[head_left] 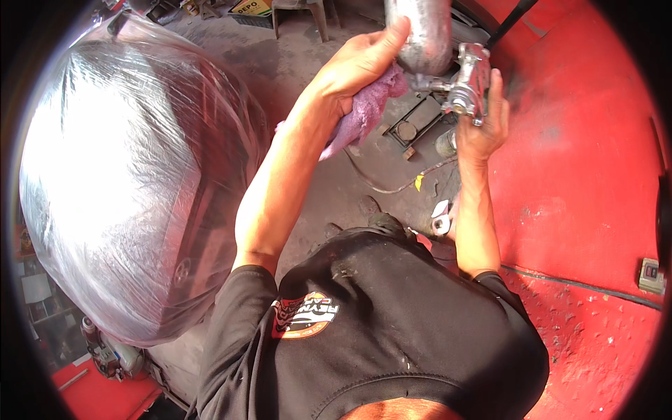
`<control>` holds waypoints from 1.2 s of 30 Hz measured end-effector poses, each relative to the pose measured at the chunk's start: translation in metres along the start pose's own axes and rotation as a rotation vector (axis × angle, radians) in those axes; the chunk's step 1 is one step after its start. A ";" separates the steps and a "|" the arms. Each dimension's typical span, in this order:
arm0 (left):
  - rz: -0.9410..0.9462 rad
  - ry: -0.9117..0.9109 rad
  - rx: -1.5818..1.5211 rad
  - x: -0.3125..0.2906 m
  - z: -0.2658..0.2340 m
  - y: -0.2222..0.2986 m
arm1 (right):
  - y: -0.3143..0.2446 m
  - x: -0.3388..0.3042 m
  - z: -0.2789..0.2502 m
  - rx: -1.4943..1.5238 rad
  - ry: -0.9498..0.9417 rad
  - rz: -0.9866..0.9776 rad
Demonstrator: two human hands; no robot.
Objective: The person cleans and paints a car bumper using a cloth and a spray gun, then moves the bumper.
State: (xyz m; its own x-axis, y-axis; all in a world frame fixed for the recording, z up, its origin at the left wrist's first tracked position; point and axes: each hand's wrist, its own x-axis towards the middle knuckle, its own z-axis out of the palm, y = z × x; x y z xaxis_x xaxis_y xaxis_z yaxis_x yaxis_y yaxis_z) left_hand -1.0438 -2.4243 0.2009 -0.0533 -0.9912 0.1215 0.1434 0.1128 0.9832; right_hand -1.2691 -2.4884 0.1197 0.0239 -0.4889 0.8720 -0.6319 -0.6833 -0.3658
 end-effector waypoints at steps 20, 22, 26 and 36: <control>-0.075 -0.375 0.558 0.047 -0.041 -0.023 | -0.048 -0.073 -0.021 1.148 -1.029 0.831; -0.122 0.028 0.568 0.050 -0.076 -0.041 | -0.040 -0.076 -0.007 1.274 -0.811 1.034; -0.338 0.069 0.377 0.004 -0.087 -0.135 | -0.005 -0.058 0.017 1.090 -0.716 1.143; -0.495 0.233 -0.598 -0.026 0.025 -0.225 | 0.013 -0.034 0.076 1.187 -0.417 1.415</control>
State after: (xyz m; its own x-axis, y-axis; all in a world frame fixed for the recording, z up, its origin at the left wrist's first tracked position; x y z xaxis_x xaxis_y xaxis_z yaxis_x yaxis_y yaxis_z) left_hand -1.0990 -2.4224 -0.0200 -0.0515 -0.9128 -0.4052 0.6645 -0.3342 0.6684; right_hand -1.2198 -2.5219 0.0605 0.3114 -0.9059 -0.2868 0.4312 0.4037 -0.8069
